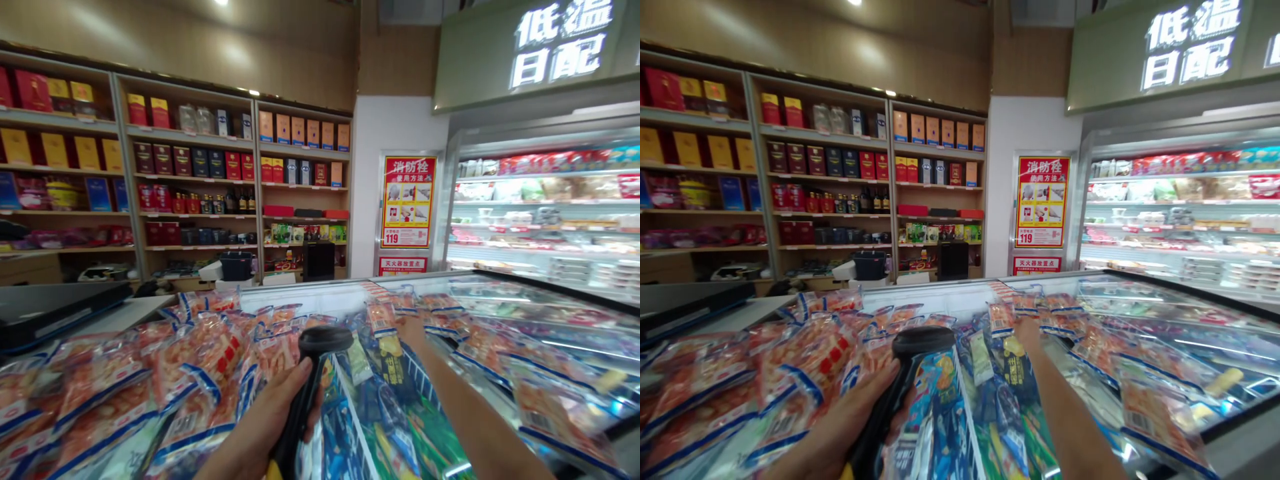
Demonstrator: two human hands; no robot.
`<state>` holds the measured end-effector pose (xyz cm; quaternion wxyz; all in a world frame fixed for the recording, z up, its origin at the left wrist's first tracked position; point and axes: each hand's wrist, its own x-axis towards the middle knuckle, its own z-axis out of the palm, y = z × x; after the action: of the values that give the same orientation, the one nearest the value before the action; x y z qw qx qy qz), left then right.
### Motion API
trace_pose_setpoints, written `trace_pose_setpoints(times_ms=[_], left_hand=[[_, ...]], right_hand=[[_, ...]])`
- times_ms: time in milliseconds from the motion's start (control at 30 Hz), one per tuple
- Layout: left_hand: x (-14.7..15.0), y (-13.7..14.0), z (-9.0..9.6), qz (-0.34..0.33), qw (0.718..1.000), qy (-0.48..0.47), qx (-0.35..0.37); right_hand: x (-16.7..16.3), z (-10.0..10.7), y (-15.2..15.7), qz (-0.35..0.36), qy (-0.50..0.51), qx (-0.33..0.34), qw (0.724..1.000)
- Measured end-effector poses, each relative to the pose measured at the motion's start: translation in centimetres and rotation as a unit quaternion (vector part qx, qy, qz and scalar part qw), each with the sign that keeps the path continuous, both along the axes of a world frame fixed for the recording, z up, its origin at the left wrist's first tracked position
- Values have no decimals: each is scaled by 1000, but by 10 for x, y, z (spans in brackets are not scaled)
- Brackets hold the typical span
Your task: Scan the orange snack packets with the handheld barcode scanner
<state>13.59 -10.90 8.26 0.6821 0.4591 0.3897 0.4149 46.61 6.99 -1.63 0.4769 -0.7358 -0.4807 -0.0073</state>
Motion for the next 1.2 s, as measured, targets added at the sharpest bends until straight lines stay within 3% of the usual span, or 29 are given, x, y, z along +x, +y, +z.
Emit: trace_pose_setpoints(times_ms=[133,500,867,1200], left_hand=[[-4,-11,4,-23,1000,-10,-6],[-21,-42,12,-84,996,-36,0],[-25,-50,16,-71,996,-47,14],[-26,-56,13,-143,988,-48,8]], right_hand=[[-23,3,-27,-19,-28,-7,999],[-50,25,-90,-66,-68,95,991],[-76,22,-97,-47,-77,132,987],[-86,27,-98,-52,-86,152,983]])
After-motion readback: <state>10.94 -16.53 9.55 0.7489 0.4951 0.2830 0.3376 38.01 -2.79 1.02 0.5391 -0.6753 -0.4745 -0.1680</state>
